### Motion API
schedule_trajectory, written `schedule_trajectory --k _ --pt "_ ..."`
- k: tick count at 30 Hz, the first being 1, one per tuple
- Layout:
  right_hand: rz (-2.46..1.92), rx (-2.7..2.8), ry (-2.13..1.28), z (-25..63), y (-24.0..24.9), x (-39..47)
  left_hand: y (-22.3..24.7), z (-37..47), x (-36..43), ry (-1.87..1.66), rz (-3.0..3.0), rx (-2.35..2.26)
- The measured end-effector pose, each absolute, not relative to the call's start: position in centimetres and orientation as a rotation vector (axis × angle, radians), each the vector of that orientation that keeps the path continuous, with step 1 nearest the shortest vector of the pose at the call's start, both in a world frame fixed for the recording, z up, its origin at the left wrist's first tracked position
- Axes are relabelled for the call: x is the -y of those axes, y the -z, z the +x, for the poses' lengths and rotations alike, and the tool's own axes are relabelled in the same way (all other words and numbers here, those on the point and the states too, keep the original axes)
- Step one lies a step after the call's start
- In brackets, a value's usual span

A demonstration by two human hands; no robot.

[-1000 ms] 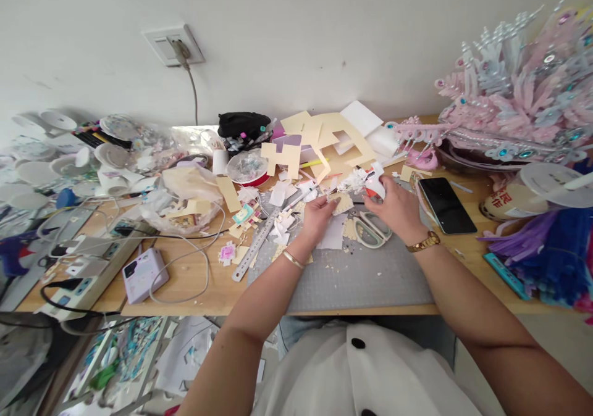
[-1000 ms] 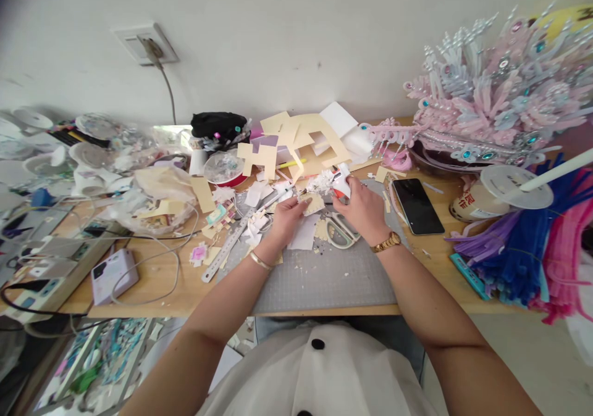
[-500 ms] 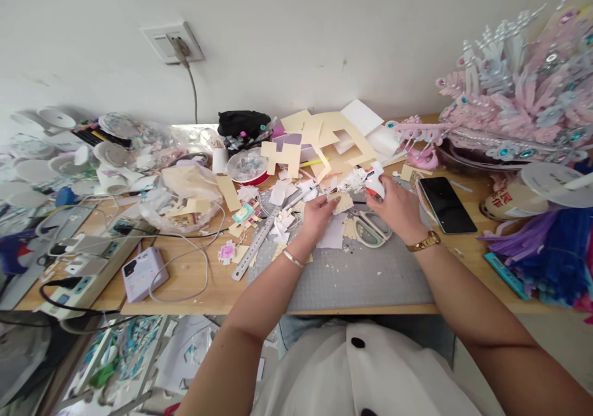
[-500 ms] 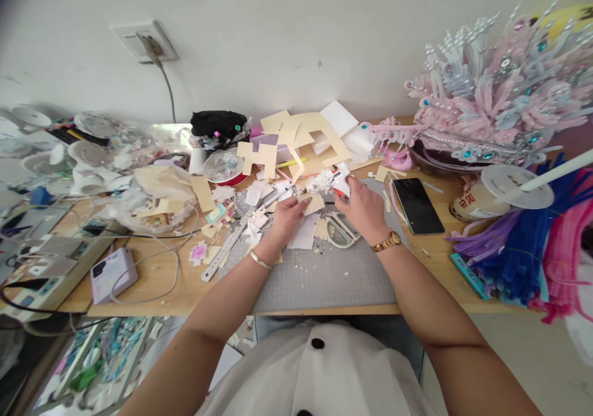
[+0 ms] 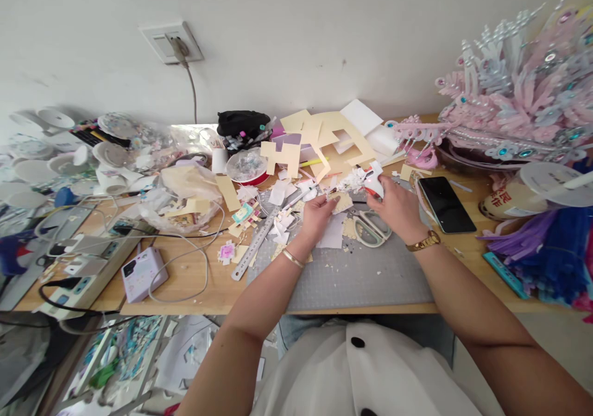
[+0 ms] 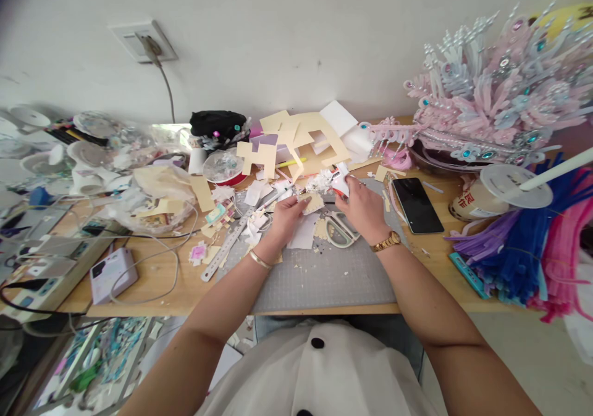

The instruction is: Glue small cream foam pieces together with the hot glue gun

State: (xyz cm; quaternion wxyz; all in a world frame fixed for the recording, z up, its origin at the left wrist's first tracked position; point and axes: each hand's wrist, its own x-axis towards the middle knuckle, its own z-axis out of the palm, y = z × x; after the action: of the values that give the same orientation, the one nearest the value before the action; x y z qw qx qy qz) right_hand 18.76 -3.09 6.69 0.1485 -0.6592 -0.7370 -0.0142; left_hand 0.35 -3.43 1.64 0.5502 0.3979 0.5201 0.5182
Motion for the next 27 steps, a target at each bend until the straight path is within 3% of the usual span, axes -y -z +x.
schedule_trajectory --k 27 --pt "-1.903 2.095 0.032 18.83 -7.37 3.15 -2.25 0.32 3.66 -1.23 0.95 -1.23"
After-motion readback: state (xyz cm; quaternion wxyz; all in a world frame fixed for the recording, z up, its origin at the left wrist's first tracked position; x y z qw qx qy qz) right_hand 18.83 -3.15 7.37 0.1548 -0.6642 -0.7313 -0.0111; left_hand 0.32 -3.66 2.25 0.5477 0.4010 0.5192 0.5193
